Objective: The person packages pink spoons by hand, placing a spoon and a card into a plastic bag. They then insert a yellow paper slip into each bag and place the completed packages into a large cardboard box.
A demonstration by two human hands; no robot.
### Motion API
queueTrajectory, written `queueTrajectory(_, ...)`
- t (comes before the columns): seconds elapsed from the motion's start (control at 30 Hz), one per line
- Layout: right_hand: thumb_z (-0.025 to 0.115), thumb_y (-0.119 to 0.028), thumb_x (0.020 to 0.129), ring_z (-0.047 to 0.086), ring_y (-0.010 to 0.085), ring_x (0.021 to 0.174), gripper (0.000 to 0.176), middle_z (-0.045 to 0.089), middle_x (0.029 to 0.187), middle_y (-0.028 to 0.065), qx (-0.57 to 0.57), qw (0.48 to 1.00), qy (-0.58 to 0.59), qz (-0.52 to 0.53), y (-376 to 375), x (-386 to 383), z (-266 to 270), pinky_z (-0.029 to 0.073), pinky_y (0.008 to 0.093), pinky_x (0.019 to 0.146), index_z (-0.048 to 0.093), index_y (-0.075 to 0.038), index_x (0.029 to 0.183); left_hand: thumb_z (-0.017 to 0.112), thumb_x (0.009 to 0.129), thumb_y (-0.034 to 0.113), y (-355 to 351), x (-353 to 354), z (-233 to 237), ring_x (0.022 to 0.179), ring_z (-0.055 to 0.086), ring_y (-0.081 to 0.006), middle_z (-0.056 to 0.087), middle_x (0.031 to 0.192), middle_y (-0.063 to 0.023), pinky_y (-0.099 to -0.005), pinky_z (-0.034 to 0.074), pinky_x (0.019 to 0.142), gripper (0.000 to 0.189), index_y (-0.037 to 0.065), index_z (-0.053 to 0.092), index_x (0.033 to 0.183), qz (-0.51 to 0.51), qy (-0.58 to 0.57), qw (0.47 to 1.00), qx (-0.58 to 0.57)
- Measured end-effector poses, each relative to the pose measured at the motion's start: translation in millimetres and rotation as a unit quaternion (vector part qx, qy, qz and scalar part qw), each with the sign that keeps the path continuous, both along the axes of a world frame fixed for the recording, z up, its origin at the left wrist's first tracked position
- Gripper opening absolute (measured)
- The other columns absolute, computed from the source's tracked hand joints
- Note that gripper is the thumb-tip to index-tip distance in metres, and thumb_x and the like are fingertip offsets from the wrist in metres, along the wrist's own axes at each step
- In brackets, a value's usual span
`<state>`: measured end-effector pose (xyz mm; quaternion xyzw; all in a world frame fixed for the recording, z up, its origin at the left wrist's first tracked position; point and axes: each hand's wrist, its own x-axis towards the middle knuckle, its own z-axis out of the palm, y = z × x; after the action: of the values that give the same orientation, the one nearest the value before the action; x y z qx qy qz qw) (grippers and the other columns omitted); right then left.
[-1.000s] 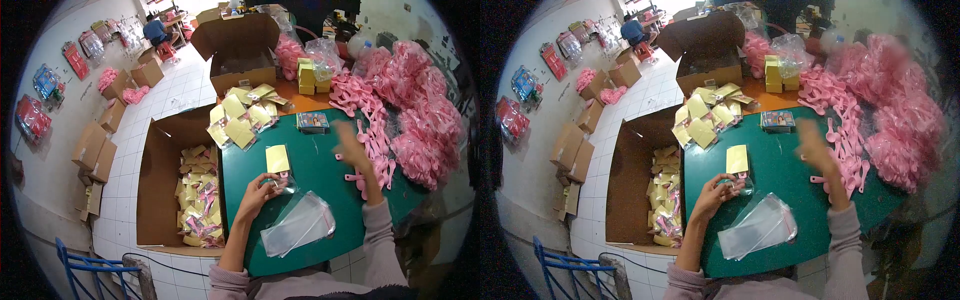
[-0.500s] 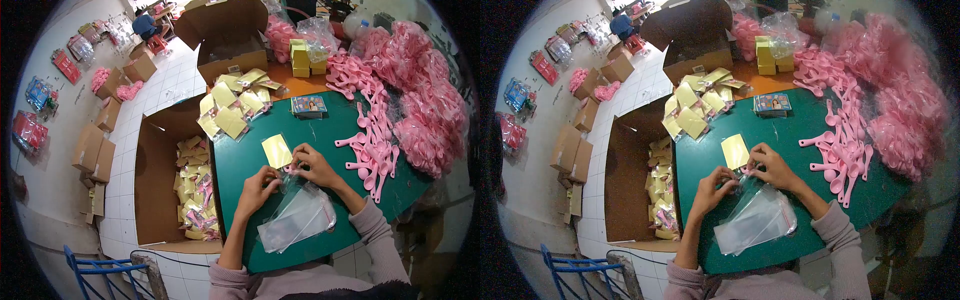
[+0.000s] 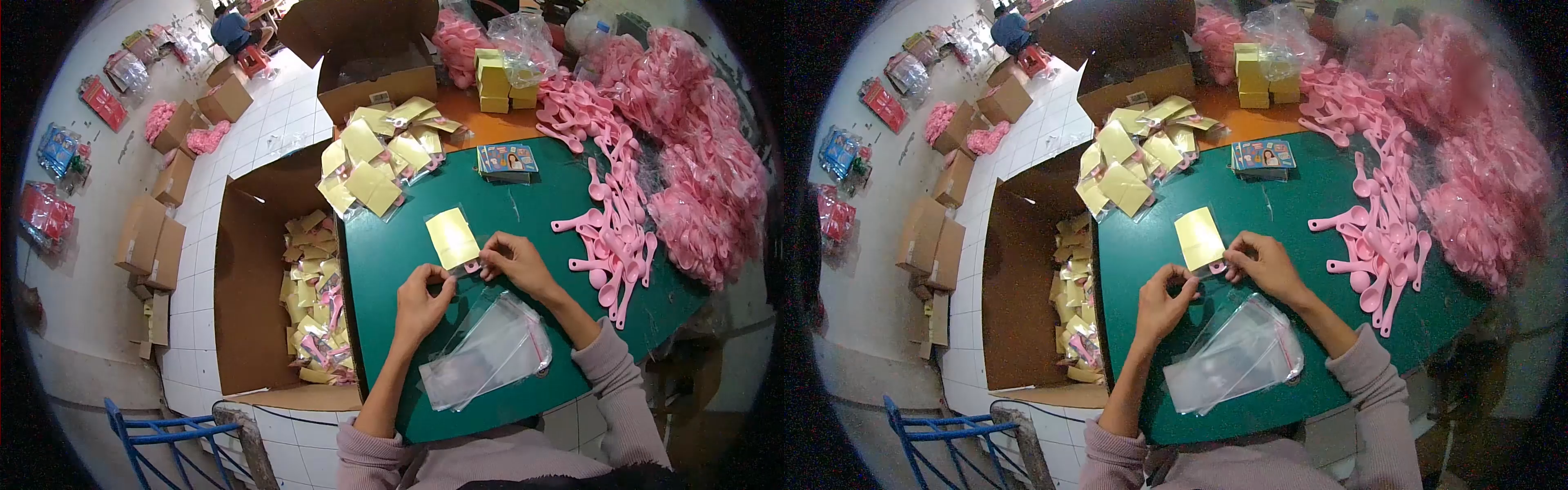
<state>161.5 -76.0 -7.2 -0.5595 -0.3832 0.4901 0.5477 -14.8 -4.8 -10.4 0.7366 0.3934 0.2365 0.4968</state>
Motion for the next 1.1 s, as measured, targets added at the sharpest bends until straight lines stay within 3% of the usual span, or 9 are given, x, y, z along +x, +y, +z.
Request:
queueTrajectory(0.17, 0.058, -0.007, 0.081, 0.057, 0.0103, 0.052, 0.013, 0.057, 0.065, 0.0061, 0.002, 0.993, -0.080, -0.085, 2, -10, -1, 0.046, 0.0224, 0.042, 0.047, 0.000, 0.078, 0.060, 0.080, 0.010, -2, 5, 3, 0.072, 0.059, -0.0105, 0.061, 0.078, -0.0076, -0.0242, 0.051, 0.058, 0.015, -0.002, 0.053, 0.085, 0.033, -0.013, 0.996, -0.081)
queueTrajectory(0.23, 0.057, -0.007, 0.081, 0.057, 0.0103, 0.052, 0.014, 0.057, 0.064, 0.0062, 0.008, 0.993, -0.086, -0.081, 3, -9, -3, 0.046, 0.0225, 0.042, 0.046, -0.001, 0.078, 0.060, 0.079, 0.010, -6, 8, -1, 0.069, 0.060, -0.0102, 0.061, 0.074, -0.0065, -0.0238, 0.048, 0.051, 0.015, 0.001, 0.049, 0.083, 0.091, -0.129, 0.986, -0.055)
queueTrajectory(0.47, 0.057, -0.007, 0.081, 0.057, 0.0100, 0.051, 0.011, 0.057, 0.065, 0.0066, 0.004, 0.993, -0.097, -0.069, 3, -9, -2, 0.046, 0.0219, 0.042, 0.049, 0.000, 0.083, 0.059, 0.081, 0.012, -3, 9, 4, 0.068, 0.059, -0.0101, 0.061, 0.084, -0.0089, -0.0232, 0.047, 0.048, 0.015, 0.002, 0.050, 0.088, 0.091, -0.067, 0.989, -0.092)
queueTrajectory(0.7, 0.055, -0.006, 0.082, 0.055, 0.0078, 0.051, 0.018, 0.056, 0.063, 0.0030, 0.000, 0.992, -0.101, -0.074, 1, -11, 3, 0.046, 0.0195, 0.045, 0.054, 0.000, 0.099, 0.058, 0.081, 0.012, 1, 5, -2, 0.065, 0.055, -0.0087, 0.061, 0.094, -0.0068, -0.0216, 0.046, 0.050, 0.037, 0.007, 0.051, 0.116, 0.047, -0.070, 0.994, -0.066)
queueTrajectory(0.8, 0.056, -0.008, 0.079, 0.060, 0.0149, 0.061, 0.020, 0.059, 0.071, 0.0075, -0.017, 0.993, -0.106, -0.045, -2, 3, 9, 0.049, 0.0275, 0.054, 0.055, -0.003, 0.098, 0.057, 0.081, 0.011, 16, 2, -2, 0.064, 0.052, -0.0075, 0.059, 0.099, -0.0079, -0.0193, 0.043, 0.050, 0.041, 0.007, 0.048, 0.120, 0.046, -0.144, 0.988, -0.042)
queueTrajectory(0.87, 0.057, -0.005, 0.074, 0.058, 0.0222, 0.078, 0.026, 0.059, 0.082, 0.0100, 0.133, 0.874, -0.465, -0.052, -10, 35, 13, 0.046, 0.0365, 0.071, 0.056, -0.006, 0.100, 0.057, 0.081, 0.012, 42, -7, 16, 0.073, 0.055, -0.0140, 0.056, 0.107, -0.0128, -0.0282, 0.046, 0.060, 0.045, 0.002, 0.044, 0.123, 0.050, -0.079, 0.995, 0.031)
queueTrajectory(0.93, 0.056, -0.003, 0.069, 0.050, 0.0265, 0.092, 0.028, 0.056, 0.093, 0.0104, 0.064, 0.773, -0.627, -0.064, -29, 63, 23, 0.039, 0.0407, 0.079, 0.058, -0.009, 0.097, 0.057, 0.080, 0.015, 67, -17, 19, 0.079, 0.056, -0.0270, 0.055, 0.100, -0.0185, -0.0376, 0.045, 0.068, 0.041, -0.001, 0.046, 0.116, 0.099, -0.024, 0.939, 0.330)
queueTrajectory(1.03, 0.054, -0.002, 0.070, 0.048, 0.0248, 0.095, 0.026, 0.054, 0.097, 0.0082, -0.042, 0.740, -0.669, -0.056, -46, 91, 21, 0.037, 0.0393, 0.077, 0.058, -0.009, 0.094, 0.059, 0.078, 0.019, 33, -20, 48, 0.082, 0.053, -0.0366, 0.052, 0.094, -0.0217, -0.0415, 0.043, 0.072, 0.037, -0.001, 0.047, 0.108, 0.043, 0.065, 0.935, 0.345)
queueTrajectory(1.1, 0.054, -0.001, 0.070, 0.048, 0.0250, 0.093, 0.025, 0.052, 0.096, 0.0069, -0.076, 0.750, -0.657, -0.030, -45, 94, 22, 0.037, 0.0394, 0.075, 0.058, -0.010, 0.094, 0.064, 0.074, 0.017, -17, -5, 36, 0.084, 0.054, -0.0308, 0.051, 0.093, -0.0176, -0.0375, 0.045, 0.075, 0.041, 0.000, 0.048, 0.108, -0.040, 0.089, 0.962, 0.253)
